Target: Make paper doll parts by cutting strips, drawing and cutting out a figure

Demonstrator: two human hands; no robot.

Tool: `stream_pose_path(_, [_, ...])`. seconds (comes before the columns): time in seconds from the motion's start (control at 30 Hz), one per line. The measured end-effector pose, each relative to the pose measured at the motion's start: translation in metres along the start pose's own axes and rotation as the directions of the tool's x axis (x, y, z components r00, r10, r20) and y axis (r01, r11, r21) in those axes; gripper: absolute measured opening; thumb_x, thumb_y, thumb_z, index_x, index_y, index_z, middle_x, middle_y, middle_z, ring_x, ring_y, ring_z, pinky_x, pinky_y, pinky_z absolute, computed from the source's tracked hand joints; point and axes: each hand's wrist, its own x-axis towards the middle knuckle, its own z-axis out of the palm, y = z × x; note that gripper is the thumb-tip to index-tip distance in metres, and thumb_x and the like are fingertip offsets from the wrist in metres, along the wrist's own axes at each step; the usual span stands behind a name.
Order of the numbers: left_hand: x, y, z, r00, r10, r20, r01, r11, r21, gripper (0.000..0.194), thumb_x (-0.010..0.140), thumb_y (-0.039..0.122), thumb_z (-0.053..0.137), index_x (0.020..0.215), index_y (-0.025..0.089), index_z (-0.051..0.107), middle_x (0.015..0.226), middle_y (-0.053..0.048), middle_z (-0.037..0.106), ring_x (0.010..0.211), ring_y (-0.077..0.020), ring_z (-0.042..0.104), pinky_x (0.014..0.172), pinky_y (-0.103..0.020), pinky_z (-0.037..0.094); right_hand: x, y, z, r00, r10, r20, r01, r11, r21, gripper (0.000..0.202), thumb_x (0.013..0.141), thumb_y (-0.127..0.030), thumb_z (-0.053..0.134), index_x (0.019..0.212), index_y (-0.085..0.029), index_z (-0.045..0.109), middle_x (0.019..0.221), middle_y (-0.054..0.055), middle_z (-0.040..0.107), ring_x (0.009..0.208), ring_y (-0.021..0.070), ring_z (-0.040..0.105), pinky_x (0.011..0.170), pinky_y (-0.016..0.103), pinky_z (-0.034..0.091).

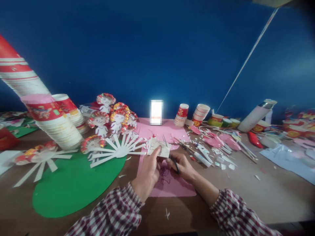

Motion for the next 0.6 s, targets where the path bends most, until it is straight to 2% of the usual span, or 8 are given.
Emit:
stream_pose_path(0.13, [0.0006, -0.0003, -0.0013, 1.0, 0.022, -0.011, -0.021, 1.0, 0.005, 0.03, 0.058, 0.031, 0.083, 0.072, 0.014, 0.062, 0.051, 0.002, 0.059, 0.04, -0.0098, 0.052, 0.042, -0.021, 0.041, -0.0001, 0.0, -0.0002, 1.0, 0.013, 0.005, -0.013, 1.0, 0.002, 0.045, 0.074, -0.059, 0.068, 0.071, -0.017, 0.052, 0.053, -0.006, 0.043, 0.044, 0.0073, 0.038, 0.041, 0.02, 0.03])
stream_pose_path(0.3, [0.0022, -0.002, -0.0034, 1.0, 0.02, -0.015, -0.02, 1.0, 0.01, 0.03, 0.059, 0.032, 0.082, 0.069, 0.014, 0.06, 0.049, 0.003, 0.056, 0.038, -0.0086, 0.049, 0.041, -0.021, 0.04, -0.0008, -0.0027, 0.0006, 1.0, -0.009, 0.011, 0.009, 1.0, 0.015, 0.045, 0.074, -0.058, 0.068, 0.077, -0.015, 0.057, 0.057, -0.005, 0.045, 0.046, 0.0069, 0.037, 0.043, 0.02, 0.029])
stream_pose_path(0.6, [0.0029, -0.002, -0.0024, 1.0, 0.011, 0.023, -0.011, 1.0, -0.001, 0.03, 0.06, 0.033, 0.081, 0.073, 0.015, 0.061, 0.055, 0.001, 0.061, 0.045, -0.0114, 0.057, 0.046, -0.022, 0.045, -0.0005, -0.0015, 0.0003, 1.0, 0.007, 0.01, -0.007, 1.0, -0.002, 0.046, 0.074, -0.059, 0.068, 0.075, -0.015, 0.056, 0.055, -0.005, 0.044, 0.044, 0.0068, 0.036, 0.041, 0.02, 0.029])
